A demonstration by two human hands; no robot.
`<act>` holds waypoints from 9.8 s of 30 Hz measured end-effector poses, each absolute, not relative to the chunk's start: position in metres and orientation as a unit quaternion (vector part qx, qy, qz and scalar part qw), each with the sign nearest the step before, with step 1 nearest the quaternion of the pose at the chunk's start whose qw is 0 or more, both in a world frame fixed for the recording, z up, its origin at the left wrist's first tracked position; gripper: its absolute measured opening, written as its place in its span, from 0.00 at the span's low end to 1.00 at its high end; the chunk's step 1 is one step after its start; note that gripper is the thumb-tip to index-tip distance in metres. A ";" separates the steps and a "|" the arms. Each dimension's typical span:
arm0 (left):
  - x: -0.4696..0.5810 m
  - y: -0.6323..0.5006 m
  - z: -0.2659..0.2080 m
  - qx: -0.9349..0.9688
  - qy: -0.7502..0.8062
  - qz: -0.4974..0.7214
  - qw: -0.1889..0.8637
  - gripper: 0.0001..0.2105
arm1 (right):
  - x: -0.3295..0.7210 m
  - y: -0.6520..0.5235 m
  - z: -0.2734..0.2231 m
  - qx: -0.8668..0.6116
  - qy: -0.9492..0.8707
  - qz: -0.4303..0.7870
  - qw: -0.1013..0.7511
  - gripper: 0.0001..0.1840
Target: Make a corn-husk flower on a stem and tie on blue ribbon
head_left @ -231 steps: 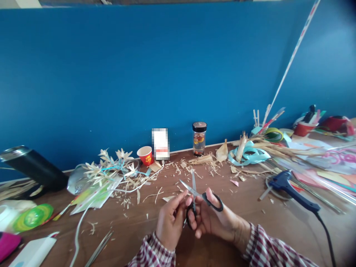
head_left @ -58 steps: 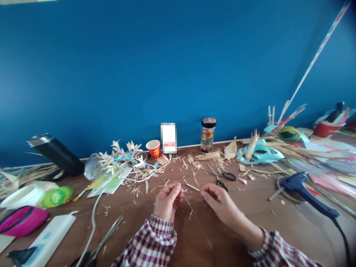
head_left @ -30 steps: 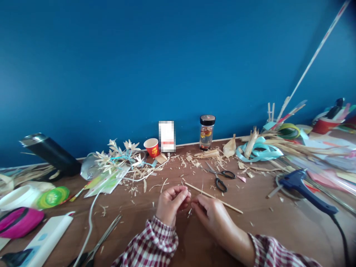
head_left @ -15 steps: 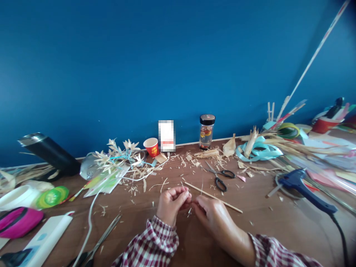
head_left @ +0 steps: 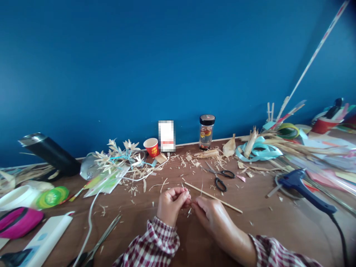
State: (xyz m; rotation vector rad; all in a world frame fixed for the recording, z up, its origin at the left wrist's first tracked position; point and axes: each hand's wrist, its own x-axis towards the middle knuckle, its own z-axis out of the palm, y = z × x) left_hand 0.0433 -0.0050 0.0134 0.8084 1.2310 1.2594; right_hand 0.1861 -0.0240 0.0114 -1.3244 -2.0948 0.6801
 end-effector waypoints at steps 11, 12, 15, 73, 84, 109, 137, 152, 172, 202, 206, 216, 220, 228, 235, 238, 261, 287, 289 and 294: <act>0.045 -0.006 0.021 0.245 0.471 0.522 0.668 0.16 | 0.184 -0.019 0.012 -0.490 -0.756 0.284 0.328 0.13; 0.045 -0.006 0.020 0.249 0.468 0.515 0.673 0.15 | 0.184 -0.019 0.012 -0.487 -0.753 0.291 0.332 0.14; 0.042 -0.006 0.019 0.257 0.463 0.495 0.689 0.14 | 0.182 -0.020 0.012 -0.475 -0.743 0.319 0.347 0.14; 0.050 -0.011 0.017 0.345 0.502 0.520 0.599 0.12 | 0.187 -0.023 0.015 -0.493 -0.782 0.249 0.288 0.14; 0.052 -0.021 0.025 0.519 0.566 0.499 0.401 0.10 | 0.184 -0.023 0.013 -0.491 -0.771 0.269 0.305 0.16; 0.049 -0.018 0.017 0.505 0.531 0.515 0.446 0.11 | 0.185 -0.022 0.017 -0.469 -0.743 0.331 0.344 0.12; 0.053 -0.030 0.019 0.728 0.501 0.405 0.235 0.09 | 0.191 -0.016 0.022 -0.418 -0.562 0.535 0.472 0.12; 0.051 -0.018 0.024 0.514 0.543 0.554 0.366 0.10 | 0.191 -0.021 0.014 -0.456 -0.824 0.148 0.302 0.17; 0.051 -0.011 0.026 0.238 0.524 0.653 0.493 0.13 | 0.183 -0.028 0.015 -0.493 -0.783 0.249 0.288 0.14; 0.042 -0.050 0.025 0.123 0.510 0.572 0.630 0.13 | 0.176 -0.054 0.022 -0.480 -0.831 0.174 0.222 0.15; 0.037 -0.052 0.022 0.133 0.498 0.576 0.635 0.13 | 0.172 -0.058 0.016 -0.469 -0.826 0.182 0.256 0.20; 0.019 -0.057 0.023 0.139 0.530 0.564 0.618 0.13 | 0.177 -0.066 -0.005 -0.418 -0.867 0.139 0.233 0.23; 0.014 -0.056 0.026 0.127 0.521 0.577 0.616 0.13 | 0.180 -0.069 -0.004 -0.419 -0.865 0.154 0.229 0.20; 0.015 -0.054 0.019 0.105 0.518 0.620 0.580 0.14 | 0.181 -0.074 -0.006 -0.438 -0.855 0.104 0.257 0.24; 0.002 -0.044 0.020 0.124 0.564 0.634 0.514 0.16 | 0.201 -0.057 0.012 -0.434 -0.882 0.057 0.176 0.20; -0.014 -0.032 0.024 0.305 0.642 0.577 0.403 0.15 | 0.215 -0.037 0.024 -0.480 -0.867 0.029 0.131 0.14; -0.012 0.009 0.018 0.575 0.660 0.381 0.297 0.03 | 0.221 0.018 0.032 -0.614 -0.787 -0.017 0.063 0.07; 0.050 0.019 0.008 0.294 0.449 0.538 0.650 0.15 | 0.187 0.034 0.037 -0.416 -0.729 0.348 0.419 0.09; 0.048 0.015 0.009 0.290 0.442 0.544 0.651 0.15 | 0.186 0.030 0.037 -0.407 -0.726 0.356 0.425 0.10; 0.045 0.000 0.007 0.278 0.445 0.545 0.654 0.15 | 0.184 0.014 0.029 -0.396 -0.719 0.377 0.430 0.10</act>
